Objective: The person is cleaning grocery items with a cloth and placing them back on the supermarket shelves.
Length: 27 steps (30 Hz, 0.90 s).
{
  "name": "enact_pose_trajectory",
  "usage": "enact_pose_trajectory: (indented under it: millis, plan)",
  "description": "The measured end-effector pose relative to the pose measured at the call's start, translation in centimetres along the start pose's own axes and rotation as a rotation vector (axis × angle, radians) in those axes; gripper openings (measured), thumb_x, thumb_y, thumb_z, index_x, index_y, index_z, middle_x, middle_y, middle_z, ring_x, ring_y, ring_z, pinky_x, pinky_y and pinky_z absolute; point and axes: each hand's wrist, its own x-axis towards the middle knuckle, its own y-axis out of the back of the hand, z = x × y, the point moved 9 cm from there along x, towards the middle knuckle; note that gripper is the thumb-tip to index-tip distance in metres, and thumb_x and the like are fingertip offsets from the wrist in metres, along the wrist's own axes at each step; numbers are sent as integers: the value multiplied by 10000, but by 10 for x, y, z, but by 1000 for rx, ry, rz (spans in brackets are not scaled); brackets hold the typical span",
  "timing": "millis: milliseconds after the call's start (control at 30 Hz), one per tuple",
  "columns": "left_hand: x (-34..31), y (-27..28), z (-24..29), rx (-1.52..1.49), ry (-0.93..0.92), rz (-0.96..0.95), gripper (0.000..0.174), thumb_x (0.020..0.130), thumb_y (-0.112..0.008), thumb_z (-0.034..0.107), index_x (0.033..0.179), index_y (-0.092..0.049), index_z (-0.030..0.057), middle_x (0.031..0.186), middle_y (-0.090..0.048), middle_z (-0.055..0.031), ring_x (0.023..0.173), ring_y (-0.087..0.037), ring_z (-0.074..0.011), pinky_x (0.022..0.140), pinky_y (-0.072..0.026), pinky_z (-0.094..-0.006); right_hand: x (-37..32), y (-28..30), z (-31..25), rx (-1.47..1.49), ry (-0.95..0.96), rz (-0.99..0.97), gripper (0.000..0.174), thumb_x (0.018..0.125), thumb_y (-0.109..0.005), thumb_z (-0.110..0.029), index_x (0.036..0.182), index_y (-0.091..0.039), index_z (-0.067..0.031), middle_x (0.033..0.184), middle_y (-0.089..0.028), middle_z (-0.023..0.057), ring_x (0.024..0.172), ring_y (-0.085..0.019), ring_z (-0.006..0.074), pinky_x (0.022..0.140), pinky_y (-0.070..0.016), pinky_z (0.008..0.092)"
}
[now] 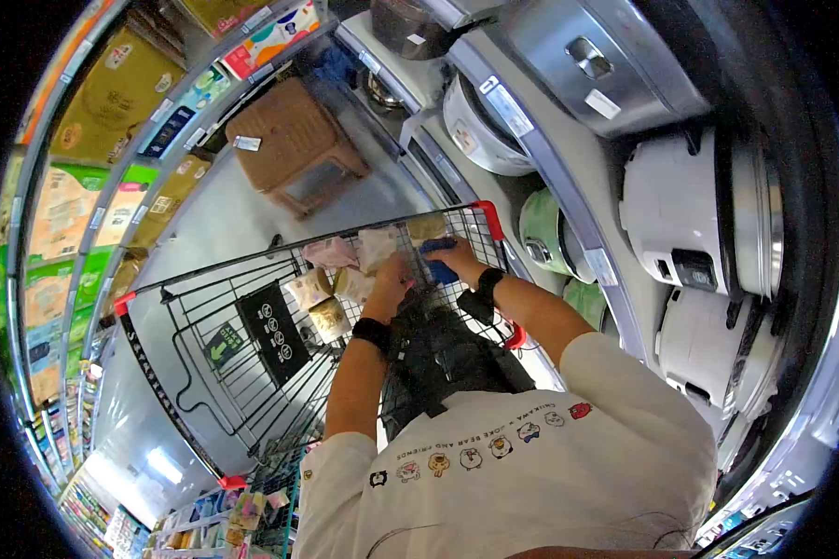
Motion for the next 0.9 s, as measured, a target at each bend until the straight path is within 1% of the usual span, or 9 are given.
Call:
enact_pose_trajectory:
  millis: [100, 233, 367, 467, 600, 633, 733, 800, 900]
  plan:
    - [7, 6, -5, -224, 261, 170, 297, 874, -584, 347, 1068, -524, 130, 1044, -518, -40, 971, -519, -227, 822, -431, -417, 31, 1, -4, -227, 178, 101, 833, 589, -839, -276, 1205, -365, 25, 1123, -496, 176, 1048, -505, 261, 868, -449, 362]
    - [26, 1, 1, 9, 96, 10, 358, 870, -580, 363, 1145, -506, 147, 1037, -506, -31, 930, -502, -206, 808, -430, -408, 56, -3, 0, -187, 374, 94, 676, 584, -842, -279, 1115, -500, -40, 1122, -460, 160, 1032, -490, 268, 898, -429, 363]
    - [55, -1, -22, -87, 165, 66, 407, 875, -564, 384, 1207, -483, 164, 1066, -491, -17, 903, -485, -188, 784, -437, -374, 34, 4, -8, -161, 286, 242, 658, 565, -856, -248, 1092, -509, -63, 1123, -430, 147, 1036, -479, 260, 914, -420, 362]
    - [37, -20, 0, -131, 117, -54, 359, 887, -544, 390, 1158, -498, 160, 1069, -484, -11, 891, -483, -179, 745, -450, -344, 48, 1, 4, -52, 362, 231, 507, 615, -828, -161, 1028, -574, -10, 974, -580, 117, 870, -578, 209, 785, -493, 314]
    - [38, -10, -12, -160, 201, 118, 302, 917, -503, 364, 1090, -506, 117, 951, -524, -15, 798, -498, -167, 660, -466, -301, 51, -9, 21, 142, 150, 12, 710, 610, -832, -210, 1136, -411, 14, 1030, -525, 135, 918, -570, 227, 745, -520, 305]
    - [36, -13, -7, -91, 163, 28, 297, 922, -499, 345, 1081, -509, 95, 923, -541, -25, 772, -512, -170, 642, -467, -290, 43, -15, 16, 188, 99, -72, 762, 609, -834, -225, 1161, -369, 19, 1046, -511, 140, 931, -567, 232, 742, -523, 305]
    - [29, -8, -1, 89, 82, -71, 299, 927, -495, 310, 1046, -541, 40, 772, -545, -49, 652, -524, -168, 541, -433, -266, -11, -23, -36, 249, 141, -149, 640, 652, -812, -204, 1104, -423, 28, 972, -585, 126, 839, -614, 215, 702, -539, 300]
    - [50, 15, -20, 156, 82, 100, 320, 916, -507, 314, 1009, -592, 20, 580, -489, -55, 517, -489, -153, 411, -362, -264, -7, -21, -24, 230, 182, -44, 475, 687, -789, -174, 1036, -528, 16, 921, -629, 104, 770, -641, 203, 672, -549, 298]
    - [-38, -9, 61, 331, -116, 331, 305, 936, -480, 229, 1052, -539, -47, 871, -617, -135, 731, -624, -202, 535, -470, -274, -62, -39, -50, 493, -27, -330, 320, 719, -765, -143, 962, -606, -7, 885, -654, 80, 740, -653, 187, 662, -555, 305]
